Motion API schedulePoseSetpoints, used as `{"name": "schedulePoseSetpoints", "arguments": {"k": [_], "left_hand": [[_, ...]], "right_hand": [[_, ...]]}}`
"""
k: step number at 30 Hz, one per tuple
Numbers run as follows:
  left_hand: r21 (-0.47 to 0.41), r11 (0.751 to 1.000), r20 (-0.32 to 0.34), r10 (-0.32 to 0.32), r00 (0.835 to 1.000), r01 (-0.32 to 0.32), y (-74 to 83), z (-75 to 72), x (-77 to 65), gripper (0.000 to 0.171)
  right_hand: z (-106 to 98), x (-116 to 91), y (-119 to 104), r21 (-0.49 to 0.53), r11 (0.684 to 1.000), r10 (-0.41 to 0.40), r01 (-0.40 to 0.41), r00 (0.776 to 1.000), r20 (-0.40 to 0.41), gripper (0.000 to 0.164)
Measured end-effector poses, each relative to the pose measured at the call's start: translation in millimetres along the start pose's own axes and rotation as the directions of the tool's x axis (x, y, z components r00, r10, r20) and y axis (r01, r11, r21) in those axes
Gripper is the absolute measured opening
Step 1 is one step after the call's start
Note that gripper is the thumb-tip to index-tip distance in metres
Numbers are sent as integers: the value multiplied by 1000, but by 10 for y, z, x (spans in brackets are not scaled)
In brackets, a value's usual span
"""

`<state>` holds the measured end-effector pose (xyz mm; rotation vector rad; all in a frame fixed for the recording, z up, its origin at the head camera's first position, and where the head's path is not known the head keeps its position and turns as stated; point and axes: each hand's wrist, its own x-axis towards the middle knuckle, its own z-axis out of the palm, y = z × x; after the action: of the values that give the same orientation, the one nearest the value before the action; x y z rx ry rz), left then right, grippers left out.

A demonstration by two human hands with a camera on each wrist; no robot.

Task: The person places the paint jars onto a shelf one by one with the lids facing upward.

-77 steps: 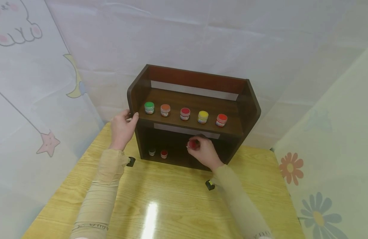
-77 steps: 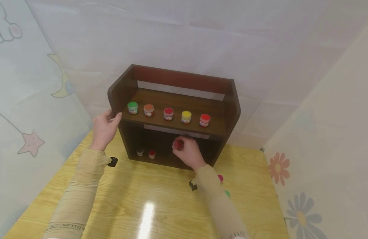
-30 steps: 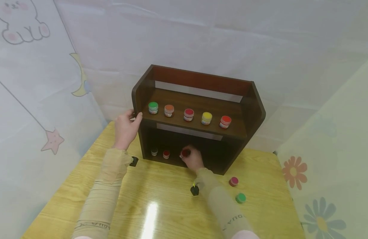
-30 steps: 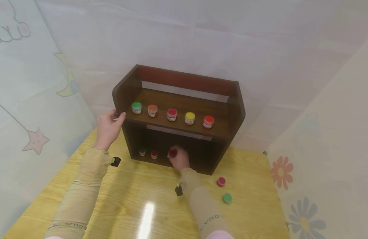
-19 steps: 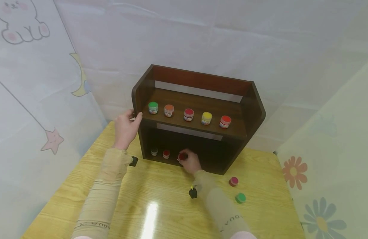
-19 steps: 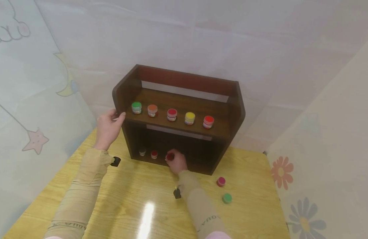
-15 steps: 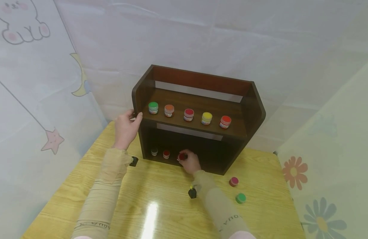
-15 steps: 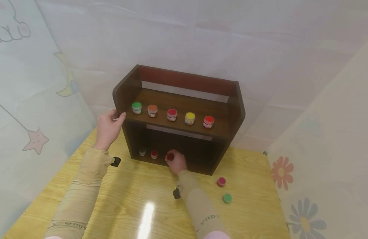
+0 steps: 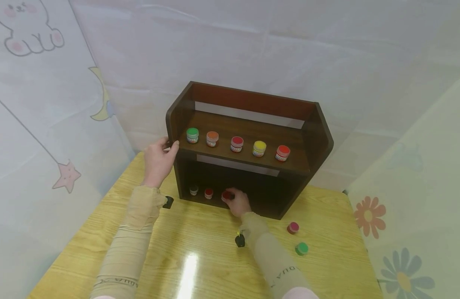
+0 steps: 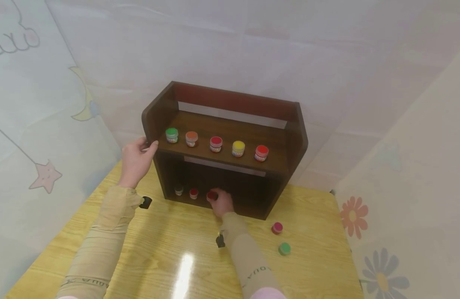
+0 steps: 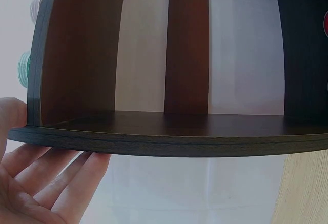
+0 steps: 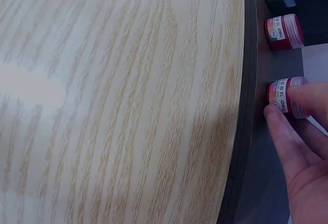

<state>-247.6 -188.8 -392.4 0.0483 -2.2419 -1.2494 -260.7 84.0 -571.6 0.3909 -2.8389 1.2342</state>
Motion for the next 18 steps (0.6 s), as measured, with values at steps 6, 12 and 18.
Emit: {"name": "schedulePoseSetpoints", "arguments": {"k": [6, 12, 18], "left_hand": [[-9, 1000, -2, -6, 1000, 6, 1, -2, -1, 36], [-9, 1000, -2, -15, 1000, 15, -2, 0, 0, 37], [-8, 1000, -6, -9, 1000, 9, 0, -2, -4, 36]], "right_hand": [[-53, -15, -60, 20, 999, 43, -43, 999, 14, 37], [-45, -2, -56, 34, 997, 62, -63, 998, 28, 38], [-27, 19, -51, 17, 998, 58, -59, 997, 48, 36]]}}
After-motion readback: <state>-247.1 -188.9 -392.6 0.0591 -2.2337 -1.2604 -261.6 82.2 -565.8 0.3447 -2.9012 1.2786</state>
